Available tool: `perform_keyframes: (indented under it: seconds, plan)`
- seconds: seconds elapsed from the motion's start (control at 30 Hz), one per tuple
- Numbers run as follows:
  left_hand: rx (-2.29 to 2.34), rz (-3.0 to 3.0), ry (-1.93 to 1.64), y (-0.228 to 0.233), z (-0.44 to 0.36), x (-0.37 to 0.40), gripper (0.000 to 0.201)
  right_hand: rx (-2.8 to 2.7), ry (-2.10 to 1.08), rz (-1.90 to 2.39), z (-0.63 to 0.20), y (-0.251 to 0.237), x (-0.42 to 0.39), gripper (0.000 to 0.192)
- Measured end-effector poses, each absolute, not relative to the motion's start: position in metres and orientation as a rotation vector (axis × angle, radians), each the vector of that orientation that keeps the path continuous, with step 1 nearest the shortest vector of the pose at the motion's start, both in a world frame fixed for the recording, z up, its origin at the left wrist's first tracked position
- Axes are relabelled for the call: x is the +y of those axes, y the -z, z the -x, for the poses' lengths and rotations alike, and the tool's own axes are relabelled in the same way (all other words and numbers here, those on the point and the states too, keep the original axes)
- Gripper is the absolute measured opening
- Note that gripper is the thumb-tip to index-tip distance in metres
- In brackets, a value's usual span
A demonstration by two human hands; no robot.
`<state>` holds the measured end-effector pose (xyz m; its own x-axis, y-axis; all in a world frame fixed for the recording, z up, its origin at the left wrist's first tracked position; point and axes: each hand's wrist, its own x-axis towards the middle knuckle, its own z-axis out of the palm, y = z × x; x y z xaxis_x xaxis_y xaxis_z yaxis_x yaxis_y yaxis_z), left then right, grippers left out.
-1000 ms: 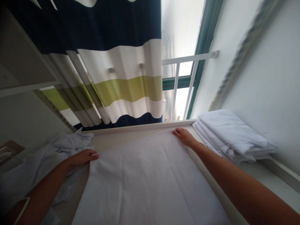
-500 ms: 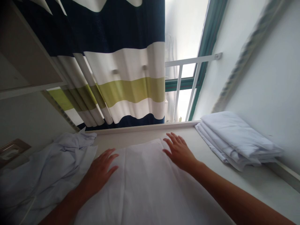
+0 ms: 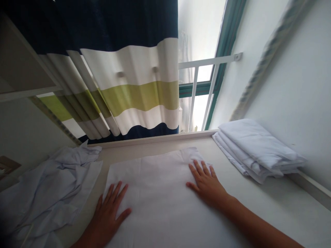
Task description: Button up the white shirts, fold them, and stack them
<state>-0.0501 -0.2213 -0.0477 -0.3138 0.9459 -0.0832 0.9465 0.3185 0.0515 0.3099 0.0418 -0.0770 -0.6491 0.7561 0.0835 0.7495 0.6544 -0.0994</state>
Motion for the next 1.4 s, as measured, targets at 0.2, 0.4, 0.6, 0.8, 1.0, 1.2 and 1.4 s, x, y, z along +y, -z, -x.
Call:
perform_keyframes:
  seconds: [0.2,0.4,0.6,0.8,1.0,1.2,1.4]
  plan:
    - [2.390,-1.849,0.056,0.026,0.096,-0.163,0.076,-2.638,-0.196,1.457,-0.272,0.059,0.051,0.077]
    - [2.515,-1.832,0.078,0.008,0.112,-0.157,0.061,-2.288,-0.197,1.719,-0.294,0.023,0.077,0.048]
    - [2.505,-1.765,0.108,0.008,0.091,-0.180,0.060,-2.305,-0.296,1.792,-0.321,0.022,0.083,0.027]
    - [2.459,-1.711,0.101,0.004,0.078,-0.184,0.061,-2.301,-0.261,1.792,-0.322,0.022,0.080,0.024]
    - [2.431,-1.774,0.024,0.018,0.078,-0.193,0.061,-2.338,-0.130,1.796,-0.326,0.024,0.077,0.025]
    - [2.537,-1.909,0.015,0.016,0.067,-0.200,0.057,-2.343,0.153,1.530,-0.298,0.007,0.043,0.046]
    - [2.403,-2.308,-0.071,0.029,0.049,-0.218,0.071,-2.589,0.212,1.150,-0.281,0.049,-0.034,0.080]
